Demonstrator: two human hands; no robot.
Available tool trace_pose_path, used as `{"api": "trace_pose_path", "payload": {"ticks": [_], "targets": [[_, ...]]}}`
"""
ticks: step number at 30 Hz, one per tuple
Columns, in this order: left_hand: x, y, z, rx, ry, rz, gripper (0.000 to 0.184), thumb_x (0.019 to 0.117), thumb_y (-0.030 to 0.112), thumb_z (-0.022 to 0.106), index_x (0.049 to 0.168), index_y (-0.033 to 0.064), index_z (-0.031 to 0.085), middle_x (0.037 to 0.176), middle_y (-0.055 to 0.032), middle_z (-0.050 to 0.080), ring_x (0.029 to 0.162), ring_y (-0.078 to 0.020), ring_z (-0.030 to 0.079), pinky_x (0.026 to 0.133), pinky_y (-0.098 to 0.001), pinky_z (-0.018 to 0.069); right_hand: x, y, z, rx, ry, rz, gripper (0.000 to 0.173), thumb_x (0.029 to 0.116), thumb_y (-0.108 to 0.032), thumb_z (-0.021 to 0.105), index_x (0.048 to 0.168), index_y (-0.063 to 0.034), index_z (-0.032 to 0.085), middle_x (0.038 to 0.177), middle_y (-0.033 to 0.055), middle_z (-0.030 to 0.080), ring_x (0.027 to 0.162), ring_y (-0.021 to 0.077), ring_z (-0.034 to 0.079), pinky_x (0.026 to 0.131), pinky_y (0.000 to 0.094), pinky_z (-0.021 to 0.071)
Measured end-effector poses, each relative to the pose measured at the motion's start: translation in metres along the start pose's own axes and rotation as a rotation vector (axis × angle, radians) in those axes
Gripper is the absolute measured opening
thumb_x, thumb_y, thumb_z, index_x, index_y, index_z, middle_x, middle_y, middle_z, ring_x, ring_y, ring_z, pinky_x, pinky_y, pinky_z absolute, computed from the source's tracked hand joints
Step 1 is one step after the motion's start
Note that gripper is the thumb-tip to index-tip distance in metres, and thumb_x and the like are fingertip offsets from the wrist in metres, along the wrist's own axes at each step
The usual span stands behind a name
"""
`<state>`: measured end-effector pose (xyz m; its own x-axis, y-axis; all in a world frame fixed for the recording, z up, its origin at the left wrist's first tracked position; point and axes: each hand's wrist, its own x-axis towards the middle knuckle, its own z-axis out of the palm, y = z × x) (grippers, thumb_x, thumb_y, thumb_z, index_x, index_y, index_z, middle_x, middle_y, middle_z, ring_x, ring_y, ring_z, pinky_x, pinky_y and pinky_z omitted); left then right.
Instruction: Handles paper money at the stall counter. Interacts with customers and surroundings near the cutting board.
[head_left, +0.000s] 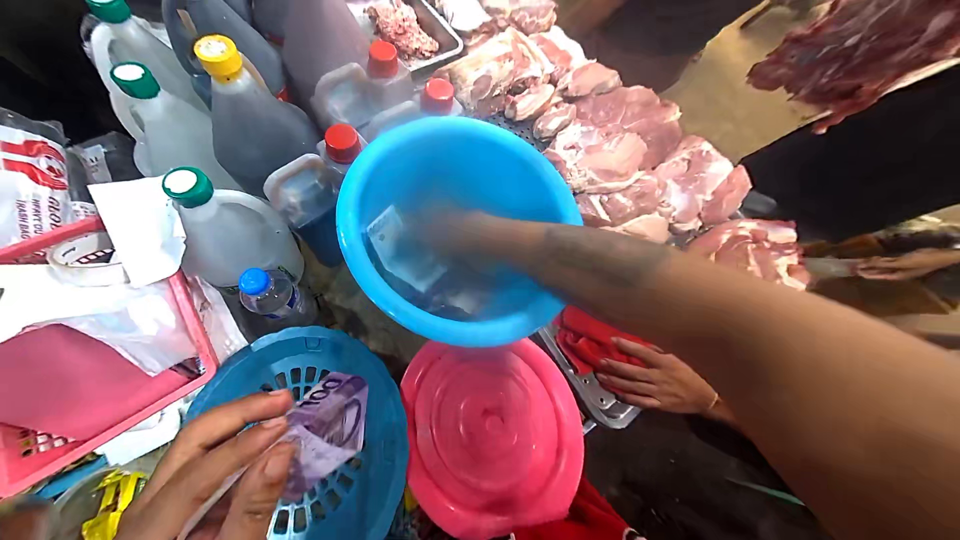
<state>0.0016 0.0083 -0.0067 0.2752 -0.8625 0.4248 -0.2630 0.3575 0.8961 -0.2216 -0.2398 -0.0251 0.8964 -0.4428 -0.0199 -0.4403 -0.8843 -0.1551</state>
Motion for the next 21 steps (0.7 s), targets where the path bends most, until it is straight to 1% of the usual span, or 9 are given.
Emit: {"api": "trace_pose_path", "payload": {"ticks": [2,3,5,8,9,11,15,18,21], "targets": [[-0.002,0.003,-0.005,-0.042,-0.034,0.011,0.017,0.0988,0.025,0.069,0.114,0.0262,0.077,0.116,0.0126,0.073,0.107,-0.0063,0.07,0.091,-0.0205,0.0582,0.037,0.026,0.007,0.104,-0.39,0.262,0.023,0.0992,-0.011,0.062,0.118,0.0021,0.068,0.111,0.0263,0.068,0.109,0.0468,0.065,0.092,0.0672,0.0503],[-0.003,0.005,-0.006,-0.074,-0.051,0.015,0.018,0.0983,0.023,0.07,0.114,0.0254,0.077,0.114,0.0116,0.074,0.105,-0.0069,0.07,0.09,-0.0213,0.0593,0.048,0.035,0.006,0.16,-0.463,0.338,0.031,0.0945,-0.01,0.069,0.124,-0.0018,0.067,0.116,0.0242,0.068,0.112,0.0449,0.064,0.093,0.0667,0.0494],[-0.003,0.008,-0.005,-0.134,-0.065,0.019,0.018,0.0973,0.021,0.071,0.114,0.0238,0.077,0.112,0.0094,0.075,0.101,-0.0077,0.072,0.086,-0.0214,0.061,0.045,0.038,-0.008,0.296,-0.421,0.379,0.05,0.0888,-0.009,0.078,0.136,-0.0072,0.063,0.125,0.0234,0.067,0.119,0.0439,0.063,0.099,0.0664,0.0469],[-0.004,0.01,0.008,-0.17,-0.071,0.016,0.017,0.0966,0.021,0.072,0.112,0.0228,0.078,0.111,0.0085,0.076,0.099,-0.0074,0.073,0.084,-0.0209,0.0615,0.017,0.036,-0.028,0.469,-0.294,0.304,0.053,0.0934,-0.011,0.076,0.144,-0.0075,0.059,0.136,0.0205,0.064,0.126,0.0379,0.061,0.108,0.0594,0.0447],[-0.004,0.01,0.013,-0.176,-0.079,0.011,0.016,0.0966,0.022,0.072,0.111,0.0229,0.078,0.11,0.0085,0.076,0.098,-0.007,0.073,0.084,-0.0205,0.0614,0.009,0.036,-0.033,0.509,-0.257,0.279,0.048,0.0959,-0.012,0.073,0.142,-0.0059,0.061,0.135,0.0192,0.065,0.126,0.0347,0.062,0.109,0.0559,0.0451],[-0.003,0.011,0.022,-0.179,-0.095,0.001,0.015,0.0958,0.023,0.073,0.109,0.0229,0.079,0.109,0.008,0.076,0.098,-0.0067,0.073,0.083,-0.02,0.0611,-0.004,0.04,-0.039,0.55,-0.189,0.251,0.029,0.0993,-0.014,0.069,0.126,-0.0021,0.071,0.122,0.017,0.072,0.115,0.0295,0.067,0.103,0.0511,0.0497],[0.0,0.018,0.036,-0.16,-0.139,-0.003,0.013,0.0951,0.025,0.073,0.106,0.0226,0.08,0.108,0.008,0.076,0.098,-0.0056,0.072,0.083,-0.0189,0.0606,-0.018,0.05,-0.046,0.528,-0.154,0.306,0.02,0.0981,-0.018,0.071,0.095,0.001,0.074,0.087,0.0143,0.07,0.083,0.0262,0.065,0.08,0.0498,0.0521],[0.003,0.021,0.039,-0.171,-0.167,0.011,0.013,0.0945,0.024,0.074,0.106,0.0221,0.079,0.107,0.0073,0.076,0.097,-0.0059,0.072,0.083,-0.0195,0.0608,-0.023,0.054,-0.05,0.574,-0.14,0.359,0.015,0.0943,-0.014,0.075,0.092,0.0001,0.074,0.083,0.0134,0.069,0.078,0.0252,0.065,0.077,0.0497,0.0528],[0.012,0.018,0.044,-0.19,-0.189,0.006,0.013,0.0945,0.028,0.074,0.105,0.0241,0.08,0.11,0.0068,0.076,0.097,-0.0074,0.073,0.084,-0.0214,0.0613,-0.027,0.054,-0.056,0.618,-0.07,0.362,0.009,0.0955,-0.008,0.072,0.099,-0.0012,0.075,0.093,0.0137,0.072,0.085,0.0243,0.067,0.082,0.0486,0.0536]]}}
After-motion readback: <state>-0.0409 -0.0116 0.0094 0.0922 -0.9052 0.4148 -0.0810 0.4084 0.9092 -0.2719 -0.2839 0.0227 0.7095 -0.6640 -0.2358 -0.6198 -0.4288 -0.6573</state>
